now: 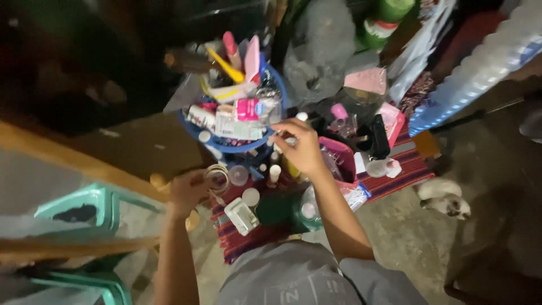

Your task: The person sorts through various items on a cluttered table, including bottles, a pouch, and small packages. They open a pouch, remove items, and place them into a blue basket. The person also handles a green packet and a plastic bag, moving items around the table.

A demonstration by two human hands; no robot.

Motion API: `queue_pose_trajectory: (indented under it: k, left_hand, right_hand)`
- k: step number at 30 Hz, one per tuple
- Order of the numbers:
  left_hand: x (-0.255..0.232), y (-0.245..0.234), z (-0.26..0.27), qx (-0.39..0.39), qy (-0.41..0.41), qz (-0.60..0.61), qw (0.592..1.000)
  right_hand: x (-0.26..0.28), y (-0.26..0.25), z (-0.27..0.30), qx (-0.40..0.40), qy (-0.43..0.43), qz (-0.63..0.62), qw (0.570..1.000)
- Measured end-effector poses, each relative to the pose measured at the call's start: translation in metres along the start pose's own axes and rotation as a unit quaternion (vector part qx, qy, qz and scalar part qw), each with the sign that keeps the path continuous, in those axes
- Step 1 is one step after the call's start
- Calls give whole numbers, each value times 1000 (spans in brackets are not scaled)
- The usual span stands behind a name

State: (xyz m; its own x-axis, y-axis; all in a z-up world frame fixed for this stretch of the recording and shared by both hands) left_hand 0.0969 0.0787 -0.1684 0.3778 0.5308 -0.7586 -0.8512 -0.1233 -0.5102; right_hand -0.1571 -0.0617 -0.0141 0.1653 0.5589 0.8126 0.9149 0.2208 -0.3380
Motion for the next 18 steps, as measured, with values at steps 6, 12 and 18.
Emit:
queue_pose_trajectory:
  k: [6,12,18]
  left_hand:
    - [112,32,-35,-94,-8,-93,991]
    - [96,63,-42,-56,14,-77,995]
    - [187,97,-80,-61,-158,-134,976]
  right_hand:
    - [12,23,-2,32,-15,8,999]
    - [7,24,0,4,-27,8,1000]
    - [-2,3,-4,-16,-21,31,999]
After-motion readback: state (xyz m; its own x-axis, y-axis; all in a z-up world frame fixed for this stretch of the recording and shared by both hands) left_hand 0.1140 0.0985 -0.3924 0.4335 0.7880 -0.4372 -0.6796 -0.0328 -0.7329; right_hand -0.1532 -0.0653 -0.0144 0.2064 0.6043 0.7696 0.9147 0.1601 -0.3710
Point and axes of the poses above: each hand's wrist, its own z-axis away from the middle knuckle, its own y-axis out of the palm, x = y × z, the point moved 10 cm from there along -z, towards the middle knuckle, and after that the axes turned 1 degree about x, right-handed, at the moved point
